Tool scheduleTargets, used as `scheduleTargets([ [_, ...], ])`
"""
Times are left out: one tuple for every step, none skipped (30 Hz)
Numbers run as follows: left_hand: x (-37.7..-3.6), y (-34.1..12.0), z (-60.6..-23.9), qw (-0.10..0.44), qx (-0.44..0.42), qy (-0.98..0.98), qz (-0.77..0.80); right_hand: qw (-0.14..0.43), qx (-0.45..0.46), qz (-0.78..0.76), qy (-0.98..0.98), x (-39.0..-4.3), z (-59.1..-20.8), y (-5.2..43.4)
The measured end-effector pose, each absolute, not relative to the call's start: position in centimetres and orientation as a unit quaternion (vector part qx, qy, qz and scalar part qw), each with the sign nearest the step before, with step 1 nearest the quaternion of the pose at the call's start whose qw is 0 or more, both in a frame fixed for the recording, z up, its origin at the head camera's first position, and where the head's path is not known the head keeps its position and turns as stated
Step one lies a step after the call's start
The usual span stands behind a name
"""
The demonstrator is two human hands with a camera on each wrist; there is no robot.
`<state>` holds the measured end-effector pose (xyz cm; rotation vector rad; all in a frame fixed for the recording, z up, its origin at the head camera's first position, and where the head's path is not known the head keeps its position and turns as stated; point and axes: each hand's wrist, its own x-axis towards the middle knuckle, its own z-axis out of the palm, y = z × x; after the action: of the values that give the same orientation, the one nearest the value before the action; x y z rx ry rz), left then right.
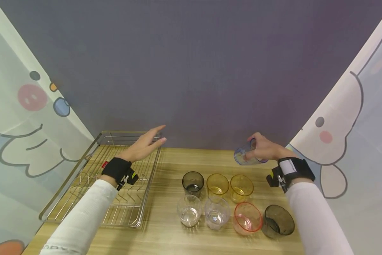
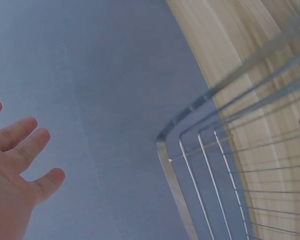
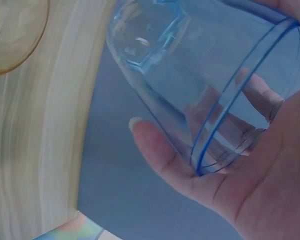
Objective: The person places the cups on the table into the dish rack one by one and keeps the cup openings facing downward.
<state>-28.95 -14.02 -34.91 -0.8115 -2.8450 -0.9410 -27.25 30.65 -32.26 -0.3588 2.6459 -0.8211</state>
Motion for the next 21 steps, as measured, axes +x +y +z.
scheduleTargets([
  [-29.0,-13.8,-34.8,0.023,-0.265,-0.917,-0.298,0.17,-0.127,-0.292,0.933,-27.3,-32.1,30.5],
  [-28.9,-13.7,-34.7,0.026,-0.267,-0.917,-0.295,0.166,-0.128,-0.293,0.933,-27.3,-32.0,30.3],
  [-28.9,-13.5,-34.6,0.027,-0.266,-0.918,-0.294,0.164,-0.128,-0.293,0.933,-27.4,-31.9,30.1],
  [-28.9,-13.3,-34.5,0.028,-0.267,-0.918,-0.293,0.162,-0.128,-0.292,0.934,-27.4,-31.7,30.0],
  [-28.9,-13.2,-34.4,0.028,-0.268,-0.918,-0.291,0.161,-0.128,-0.292,0.934,-27.4,-31.6,29.8],
  [-28.9,-13.1,-34.4,0.027,-0.267,-0.919,-0.289,0.16,-0.129,-0.293,0.934,-27.4,-31.5,29.7],
  [-28.9,-13.0,-34.3,0.026,-0.268,-0.919,-0.289,0.16,-0.129,-0.294,0.933,-27.4,-31.3,29.5],
  [-28.9,-12.9,-34.3,0.025,-0.268,-0.918,-0.29,0.161,-0.129,-0.296,0.933,-27.4,-31.2,29.4],
  [-28.9,-12.8,-34.2,0.025,-0.27,-0.918,-0.29,0.162,-0.129,-0.298,0.932,-27.5,-31.1,29.3],
  [-28.9,-12.7,-34.2,0.026,-0.273,-0.917,-0.29,0.162,-0.129,-0.299,0.931,-27.5,-31.1,29.1],
  [-28.9,-12.6,-34.1,0.027,-0.275,-0.916,-0.29,0.164,-0.128,-0.302,0.93,-27.5,-31.0,29.0],
  [-28.9,-12.6,-34.1,0.029,-0.277,-0.915,-0.292,0.165,-0.129,-0.305,0.929,-27.5,-30.9,28.9],
  [-28.9,-12.5,-34.0,0.032,-0.28,-0.913,-0.294,0.164,-0.13,-0.305,0.929,-27.5,-30.9,28.8],
  [-28.9,-12.3,-33.9,0.034,-0.282,-0.912,-0.295,0.164,-0.131,-0.307,0.928,-27.5,-30.8,28.6],
  [-28.9,-12.2,-33.8,0.036,-0.284,-0.911,-0.296,0.162,-0.132,-0.308,0.928,-27.5,-30.8,28.5],
  [-28.9,-12.0,-33.7,0.038,-0.286,-0.91,-0.296,0.162,-0.133,-0.311,0.927,-27.5,-30.8,28.4],
  [-28.9,-11.8,-33.7,0.04,-0.287,-0.91,-0.296,0.161,-0.135,-0.313,0.926,-27.5,-30.7,28.3],
  [-28.9,-11.6,-33.6,0.042,-0.29,-0.909,-0.296,0.159,-0.136,-0.313,0.926,-27.5,-30.7,28.3],
  [-28.9,-11.4,-33.5,0.043,-0.293,-0.908,-0.295,0.159,-0.136,-0.314,0.926,-27.5,-30.6,28.2],
  [-28.9,-11.1,-33.4,0.044,-0.296,-0.908,-0.294,0.159,-0.135,-0.314,0.926,-27.5,-30.6,28.1],
  [-28.9,-10.9,-33.3,0.045,-0.299,-0.907,-0.292,0.16,-0.135,-0.315,0.926,-27.5,-30.6,27.9],
])
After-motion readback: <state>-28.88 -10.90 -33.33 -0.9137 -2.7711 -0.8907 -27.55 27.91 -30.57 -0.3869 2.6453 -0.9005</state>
